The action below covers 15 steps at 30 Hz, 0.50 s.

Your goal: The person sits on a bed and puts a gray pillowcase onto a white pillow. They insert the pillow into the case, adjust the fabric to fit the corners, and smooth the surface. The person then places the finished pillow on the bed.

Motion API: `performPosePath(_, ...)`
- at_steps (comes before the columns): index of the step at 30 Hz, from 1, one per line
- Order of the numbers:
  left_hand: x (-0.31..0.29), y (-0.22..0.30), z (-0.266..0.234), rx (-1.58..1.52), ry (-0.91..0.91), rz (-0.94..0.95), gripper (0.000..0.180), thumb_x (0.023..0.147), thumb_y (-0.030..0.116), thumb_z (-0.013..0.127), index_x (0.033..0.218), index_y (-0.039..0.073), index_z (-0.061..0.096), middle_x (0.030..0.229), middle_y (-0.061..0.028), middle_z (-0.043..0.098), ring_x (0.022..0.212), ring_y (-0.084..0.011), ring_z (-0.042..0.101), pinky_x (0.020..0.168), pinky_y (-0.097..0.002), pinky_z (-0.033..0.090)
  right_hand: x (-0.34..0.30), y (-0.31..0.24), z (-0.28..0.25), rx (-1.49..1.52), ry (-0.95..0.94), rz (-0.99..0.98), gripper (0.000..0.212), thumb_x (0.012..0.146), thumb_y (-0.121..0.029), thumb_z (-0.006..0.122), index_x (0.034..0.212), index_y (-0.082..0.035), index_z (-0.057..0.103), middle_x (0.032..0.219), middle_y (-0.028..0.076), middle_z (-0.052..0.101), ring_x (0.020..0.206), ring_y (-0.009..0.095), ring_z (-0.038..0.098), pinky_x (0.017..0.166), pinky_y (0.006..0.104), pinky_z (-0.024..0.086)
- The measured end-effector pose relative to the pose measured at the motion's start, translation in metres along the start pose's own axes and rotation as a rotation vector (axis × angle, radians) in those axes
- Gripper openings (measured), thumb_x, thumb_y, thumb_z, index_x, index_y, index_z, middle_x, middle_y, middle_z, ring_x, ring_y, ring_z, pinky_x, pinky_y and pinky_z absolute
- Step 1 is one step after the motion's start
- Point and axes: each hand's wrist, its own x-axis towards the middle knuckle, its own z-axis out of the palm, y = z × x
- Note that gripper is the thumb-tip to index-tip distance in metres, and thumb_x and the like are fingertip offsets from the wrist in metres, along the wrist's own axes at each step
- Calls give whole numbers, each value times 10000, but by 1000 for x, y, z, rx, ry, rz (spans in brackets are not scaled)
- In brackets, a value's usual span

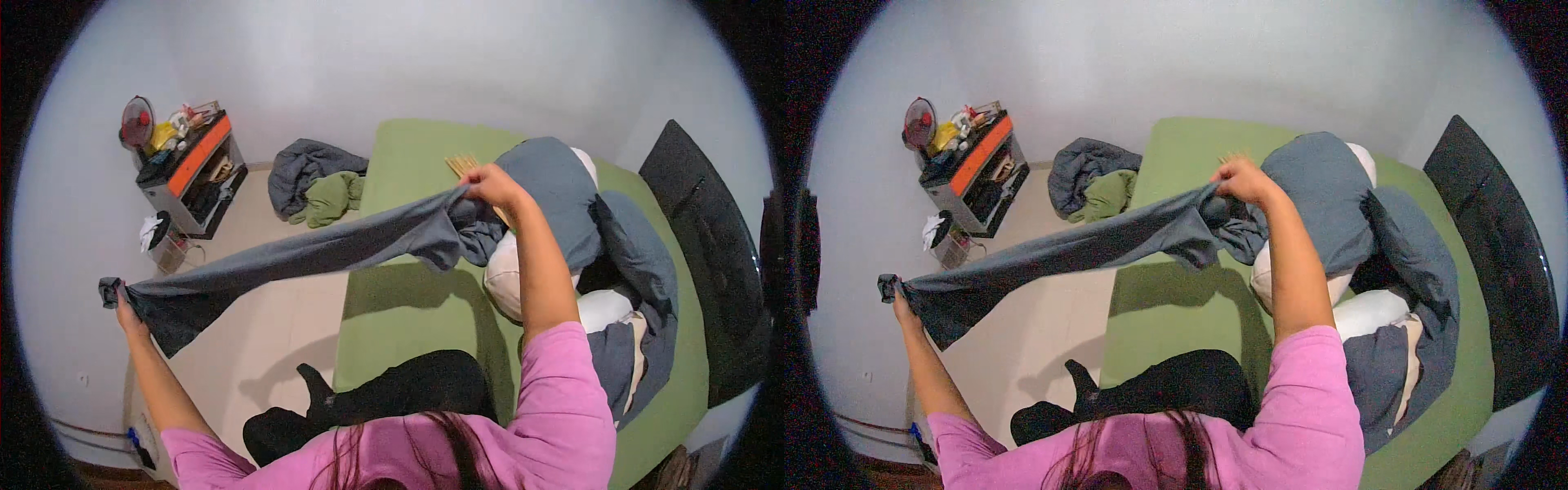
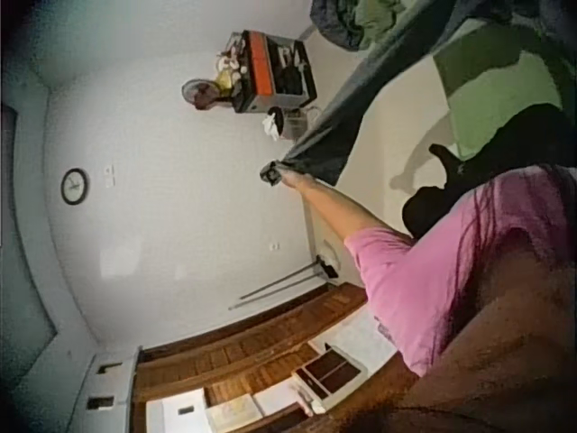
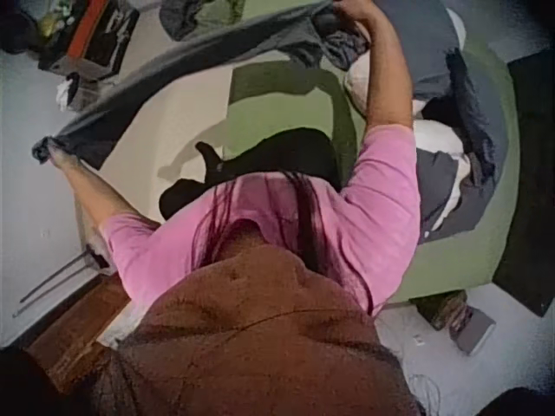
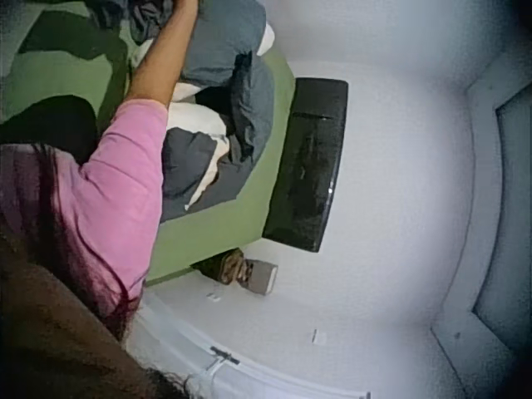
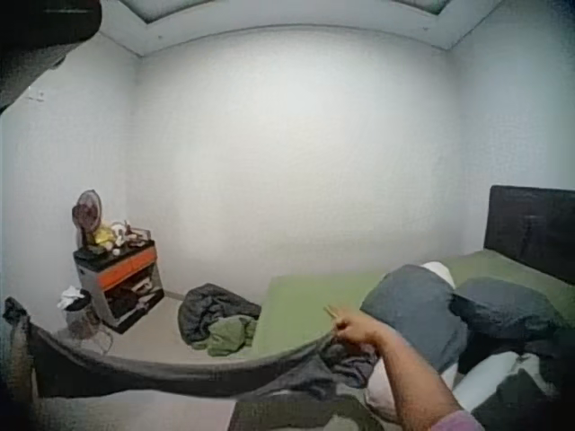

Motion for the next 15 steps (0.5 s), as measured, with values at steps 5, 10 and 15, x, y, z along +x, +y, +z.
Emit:
performPosePath(5,0,-46,24,100,7,-30,415,860,395,467,961,3,559,840,-86,596,703,-229,584,668,-369,473,-21,32,-20,63,-30,175,178,691,-46,610,858,13,632,728,14,595,677,85,504,646,223,403)
performPosePath(10,34,-139,39,975,28,256,495,852,377,482,1046,-78,503,915,-164,590,802,-311,570,740,-388,443,-64,49,-19,-129,169,353,341,681,5,533,1021,16,560,939,85,607,861,189,549,753,275,418)
performPosePath(15,-65,-253,147,1044,-426,291,465,814,325,544,1033,-84,516,981,-226,576,935,-332,547,828,-368,404,-231,27,-19,-901,356,472,558,689,-232,629,1205,-143,437,1267,122,412,1213,298,315,980,533,204)
